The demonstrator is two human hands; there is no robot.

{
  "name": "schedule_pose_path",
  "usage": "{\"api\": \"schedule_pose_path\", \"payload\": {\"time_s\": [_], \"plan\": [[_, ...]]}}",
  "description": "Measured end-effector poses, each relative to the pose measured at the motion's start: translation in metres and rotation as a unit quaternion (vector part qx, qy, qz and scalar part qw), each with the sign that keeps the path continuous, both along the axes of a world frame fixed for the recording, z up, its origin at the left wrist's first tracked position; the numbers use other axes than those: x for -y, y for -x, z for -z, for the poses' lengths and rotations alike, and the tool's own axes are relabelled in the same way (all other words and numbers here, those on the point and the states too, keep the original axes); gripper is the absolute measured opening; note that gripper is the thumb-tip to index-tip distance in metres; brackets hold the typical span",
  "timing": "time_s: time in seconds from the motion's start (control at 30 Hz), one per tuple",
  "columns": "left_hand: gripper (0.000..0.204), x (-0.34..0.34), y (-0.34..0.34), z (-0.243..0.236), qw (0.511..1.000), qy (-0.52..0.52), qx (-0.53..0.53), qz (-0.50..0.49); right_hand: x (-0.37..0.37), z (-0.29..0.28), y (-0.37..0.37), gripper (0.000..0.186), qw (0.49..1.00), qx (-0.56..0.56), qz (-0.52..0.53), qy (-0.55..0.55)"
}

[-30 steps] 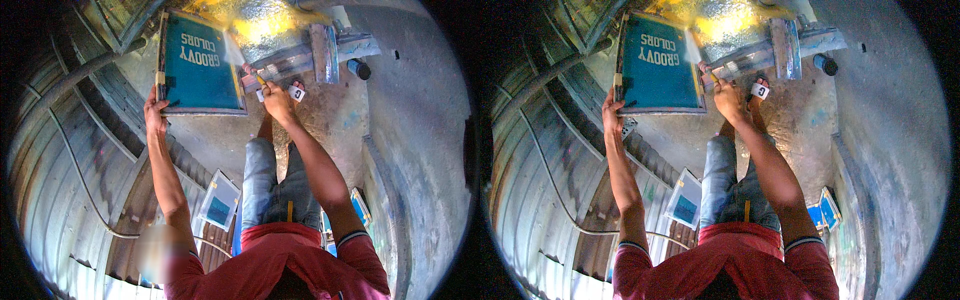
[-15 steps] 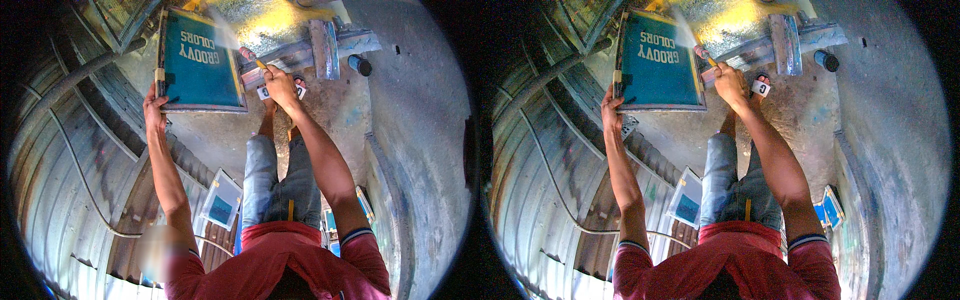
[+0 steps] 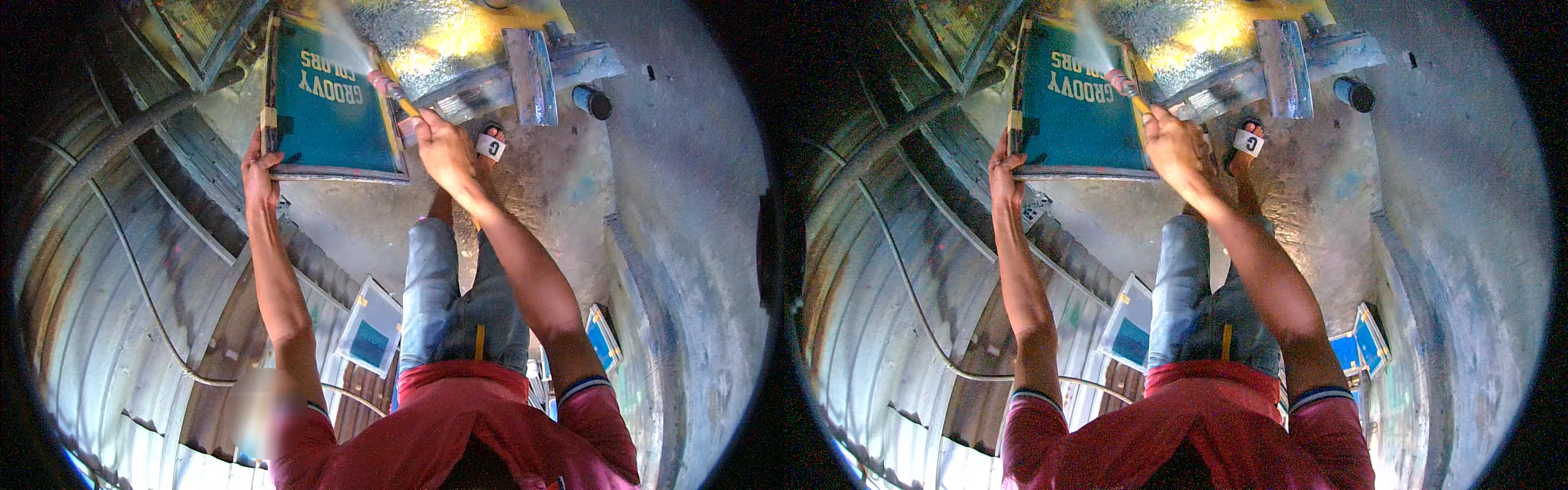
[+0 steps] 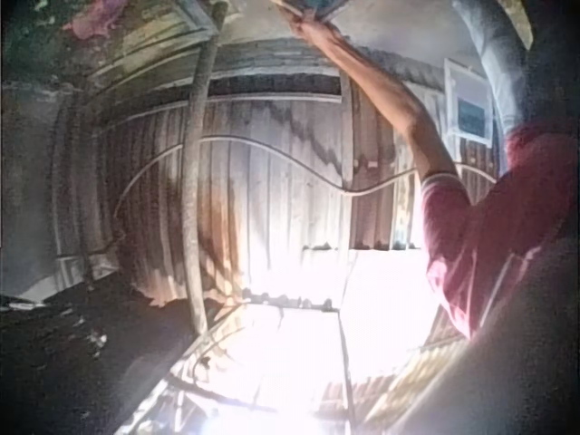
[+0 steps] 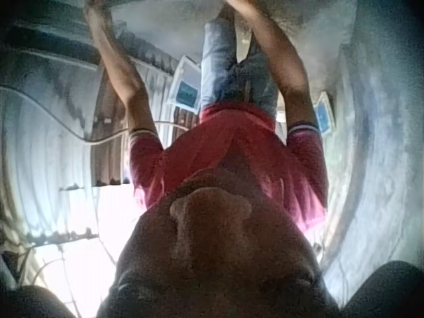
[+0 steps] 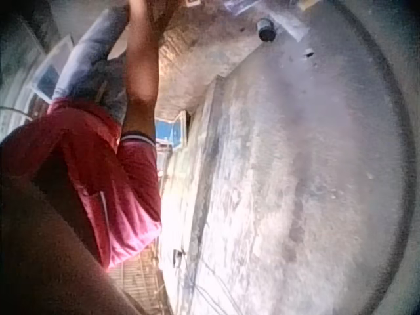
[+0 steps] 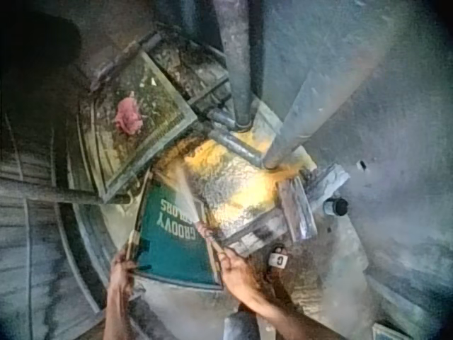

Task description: The person performs screen printing on light blue t-shirts, applying yellow ink with a squeegee to create the text 'GROOVY COLORS'. They pour ink onto the screen, pull the squeegee across the mesh, and use a heat gun to dry the printed design. The person also cleans the screen with a brush and water between uses.

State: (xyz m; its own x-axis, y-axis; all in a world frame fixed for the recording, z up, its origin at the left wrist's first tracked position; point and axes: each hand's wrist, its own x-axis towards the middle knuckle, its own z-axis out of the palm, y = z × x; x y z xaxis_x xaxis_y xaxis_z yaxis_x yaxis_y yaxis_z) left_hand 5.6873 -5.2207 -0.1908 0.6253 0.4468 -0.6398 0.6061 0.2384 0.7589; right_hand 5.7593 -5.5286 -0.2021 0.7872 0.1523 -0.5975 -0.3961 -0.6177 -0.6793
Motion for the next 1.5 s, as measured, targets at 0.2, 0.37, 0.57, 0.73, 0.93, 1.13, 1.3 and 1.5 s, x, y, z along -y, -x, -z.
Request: {"api": "schedule_pose_path", "payload": {"time_s": [0.2,0.37,0.57,0.73,0.93,1.13,1.3,1.5], "plan": [[0.077,0.012,-0.011,-0.007,1.000,-0.020,-0.016,0.011,-0.022,-0.037,0.015,0.027,0.994,0.101,-0.026,-0.020],[0.075,0.009,-0.008,-0.006,1.000,-0.010,-0.004,0.012,-0.001,-0.060,0.039,0.027,0.997,0.020,-0.074,-0.030],[0.077,0.003,-0.004,0.002,0.999,0.034,0.006,-0.015,0.049,0.000,0.107,0.031,0.999,0.015,-0.035,0.033],[0.081,0.021,-0.015,-0.014,0.998,0.056,-0.001,-0.021,0.031,-0.064,0.100,0.030,0.999,0.001,-0.039,-0.034],[0.082,-0.006,0.000,0.005,0.997,0.070,0.016,-0.003,0.053,0.010,0.092,0.032,0.999,0.014,0.019,0.029],[0.081,0.002,-0.003,-0.007,0.997,0.077,-0.001,0.019,0.036,-0.053,0.036,0.036,1.000,-0.025,-0.017,0.008],[0.081,-0.008,0.000,0.002,1.000,0.030,0.003,0.007,0.052,-0.028,0.081,0.033,0.999,0.026,-0.025,0.016],[0.085,-0.004,-0.003,-0.007,0.998,0.068,-0.001,0.007,0.049,-0.088,0.105,0.034,0.993,-0.103,-0.056,-0.020]]}}
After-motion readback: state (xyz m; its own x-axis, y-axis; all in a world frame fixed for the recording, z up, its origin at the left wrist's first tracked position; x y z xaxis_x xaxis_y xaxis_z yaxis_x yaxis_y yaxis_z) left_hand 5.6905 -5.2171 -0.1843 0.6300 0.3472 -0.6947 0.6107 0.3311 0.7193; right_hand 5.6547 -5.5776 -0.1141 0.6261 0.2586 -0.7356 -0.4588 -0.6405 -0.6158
